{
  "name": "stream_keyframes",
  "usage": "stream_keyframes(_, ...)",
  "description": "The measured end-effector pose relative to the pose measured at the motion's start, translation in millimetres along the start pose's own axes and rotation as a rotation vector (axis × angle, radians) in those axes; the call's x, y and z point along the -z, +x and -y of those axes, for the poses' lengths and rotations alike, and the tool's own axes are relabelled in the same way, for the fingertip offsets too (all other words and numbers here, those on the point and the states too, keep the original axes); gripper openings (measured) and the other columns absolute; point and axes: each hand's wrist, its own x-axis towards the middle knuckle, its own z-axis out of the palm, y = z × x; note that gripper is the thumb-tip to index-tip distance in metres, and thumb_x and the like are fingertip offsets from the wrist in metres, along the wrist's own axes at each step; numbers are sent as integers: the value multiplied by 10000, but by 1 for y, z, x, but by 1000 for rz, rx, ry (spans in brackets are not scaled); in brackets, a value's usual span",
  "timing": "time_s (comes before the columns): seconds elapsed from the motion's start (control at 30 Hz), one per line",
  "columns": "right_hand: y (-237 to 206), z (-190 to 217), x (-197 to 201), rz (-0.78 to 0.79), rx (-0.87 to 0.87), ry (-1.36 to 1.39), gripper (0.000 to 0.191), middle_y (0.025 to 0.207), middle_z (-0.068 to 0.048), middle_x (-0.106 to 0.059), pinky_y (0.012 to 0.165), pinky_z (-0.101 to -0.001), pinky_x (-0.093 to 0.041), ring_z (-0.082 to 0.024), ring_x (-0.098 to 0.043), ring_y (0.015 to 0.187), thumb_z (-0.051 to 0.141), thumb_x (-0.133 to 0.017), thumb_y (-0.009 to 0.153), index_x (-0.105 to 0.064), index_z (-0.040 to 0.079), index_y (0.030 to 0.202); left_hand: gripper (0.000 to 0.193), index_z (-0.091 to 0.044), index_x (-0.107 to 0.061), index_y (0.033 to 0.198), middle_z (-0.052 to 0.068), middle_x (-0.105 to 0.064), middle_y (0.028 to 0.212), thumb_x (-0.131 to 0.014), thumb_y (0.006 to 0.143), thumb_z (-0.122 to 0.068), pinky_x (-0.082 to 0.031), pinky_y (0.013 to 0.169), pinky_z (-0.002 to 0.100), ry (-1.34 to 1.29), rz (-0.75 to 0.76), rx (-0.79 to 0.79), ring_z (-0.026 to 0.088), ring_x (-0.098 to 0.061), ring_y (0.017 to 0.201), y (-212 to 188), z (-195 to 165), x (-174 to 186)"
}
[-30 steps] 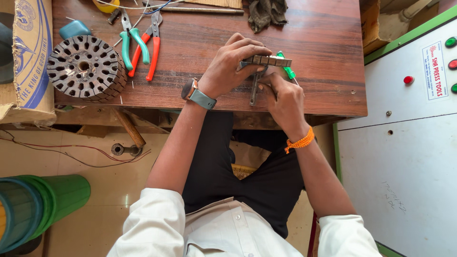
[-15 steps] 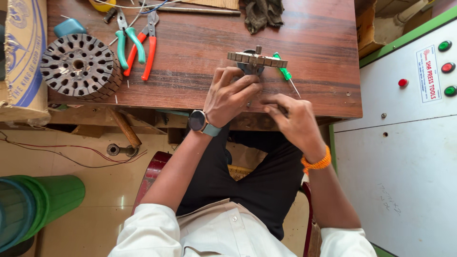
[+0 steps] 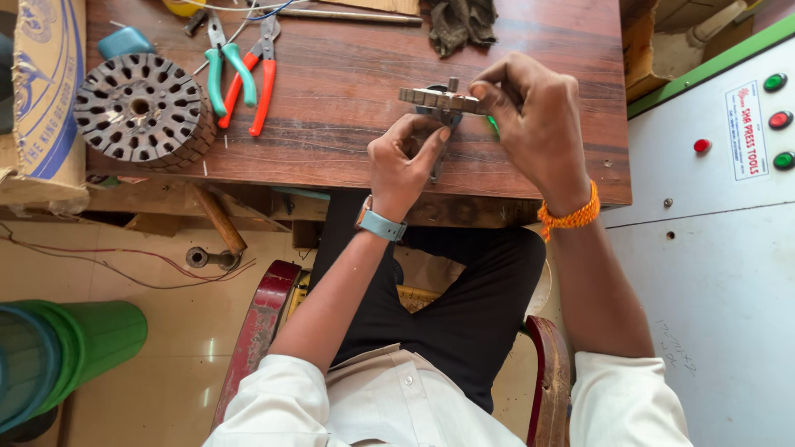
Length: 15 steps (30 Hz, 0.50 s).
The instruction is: The person assembles a small electrical component on a wooden workbench. They insert a metal pin into a slotted metal piece, then use a green screwdriver to tighten a screw. The person continues to adjust and secure the component with their hands.
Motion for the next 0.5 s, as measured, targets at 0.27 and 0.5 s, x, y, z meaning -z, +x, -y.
stream_keyframes(0.27,27,-13,-12,10,13,40,133,710,-2,-568,550,-265,-355,-49,-460,640,67,-768,1041,-708,-34,979,182,-6,-754,1048,5,-774,898,-770,944,-155,-555,706,205,-131,14,57,35,-689,806,5,8,0)
stream_keyframes(0.5,31,-26,-8,66,-37,125,131,745,23,-608,568,-237,-391,-27,-511,671,80,-753,1054,-711,-38,1016,181,-12,-754,1036,4,-777,895,-773,945,-168,-562,723,207,-113,38,39,44,-714,818,2,7,-7)
